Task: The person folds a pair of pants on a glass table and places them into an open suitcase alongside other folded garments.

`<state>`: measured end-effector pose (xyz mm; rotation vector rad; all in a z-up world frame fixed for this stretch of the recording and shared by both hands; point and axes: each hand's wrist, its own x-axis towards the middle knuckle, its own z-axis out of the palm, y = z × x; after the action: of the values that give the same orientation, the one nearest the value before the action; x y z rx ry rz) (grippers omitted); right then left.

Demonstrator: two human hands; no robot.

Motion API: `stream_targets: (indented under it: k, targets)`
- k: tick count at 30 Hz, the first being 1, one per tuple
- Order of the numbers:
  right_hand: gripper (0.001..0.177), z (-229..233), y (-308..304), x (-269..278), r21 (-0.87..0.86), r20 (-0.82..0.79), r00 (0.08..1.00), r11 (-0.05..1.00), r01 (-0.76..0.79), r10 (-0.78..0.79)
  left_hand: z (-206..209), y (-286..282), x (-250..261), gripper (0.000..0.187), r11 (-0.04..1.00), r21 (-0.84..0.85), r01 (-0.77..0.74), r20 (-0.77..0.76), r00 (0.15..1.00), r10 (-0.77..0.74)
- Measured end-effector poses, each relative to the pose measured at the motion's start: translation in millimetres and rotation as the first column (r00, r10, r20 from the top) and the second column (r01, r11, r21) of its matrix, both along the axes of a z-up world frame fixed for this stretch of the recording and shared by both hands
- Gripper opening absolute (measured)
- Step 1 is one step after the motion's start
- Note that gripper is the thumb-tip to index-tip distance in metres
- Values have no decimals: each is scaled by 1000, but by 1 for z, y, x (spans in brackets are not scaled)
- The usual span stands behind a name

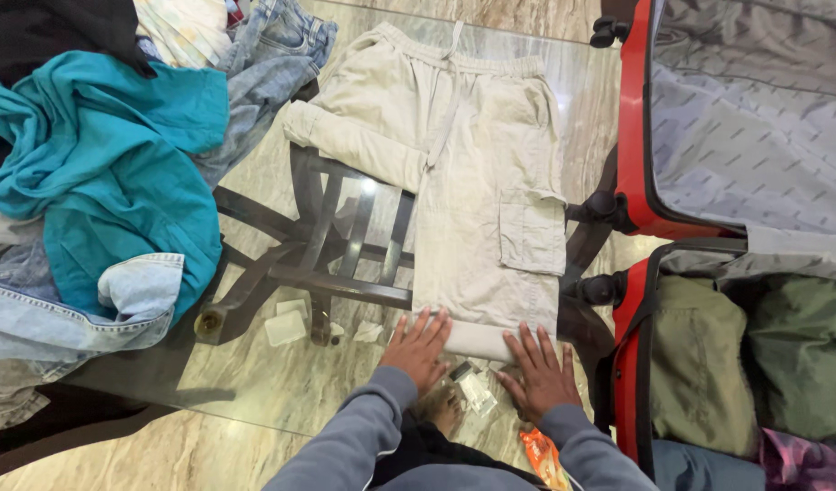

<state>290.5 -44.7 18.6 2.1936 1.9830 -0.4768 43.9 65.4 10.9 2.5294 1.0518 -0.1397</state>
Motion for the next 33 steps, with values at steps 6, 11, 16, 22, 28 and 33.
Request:
stream_targets:
  k: [6, 11, 16, 22, 28, 33]
  targets:
    - [77, 4, 4, 0, -8, -21, 1000, 1000, 16, -16, -12, -4, 1, 66, 997, 52, -65, 43, 997, 63]
    - [65, 11, 4, -3, 65, -35, 998, 996, 61, -58, -15, -3, -3, 51, 955, 296, -24, 112, 994, -9]
    - [49, 19, 14, 1, 35, -83, 988, 990, 136, -133, -9, 4, -5, 41, 963, 270, -6, 146, 989, -34]
    - [37, 24, 31, 15, 86, -208, 966, 980, 178, -157, 1, 30, 5, 27, 992, 91, -82, 214, 975, 61]
    - [28, 44, 58, 22, 48, -197, 970, 987, 151, -139, 20, 47, 18, 25, 988, -20, -155, 66, 986, 156]
    - [34, 58, 70, 20, 3, -172, 954, 968, 251, -246, 20, 50, 19, 27, 969, -84, -233, 134, 961, 243]
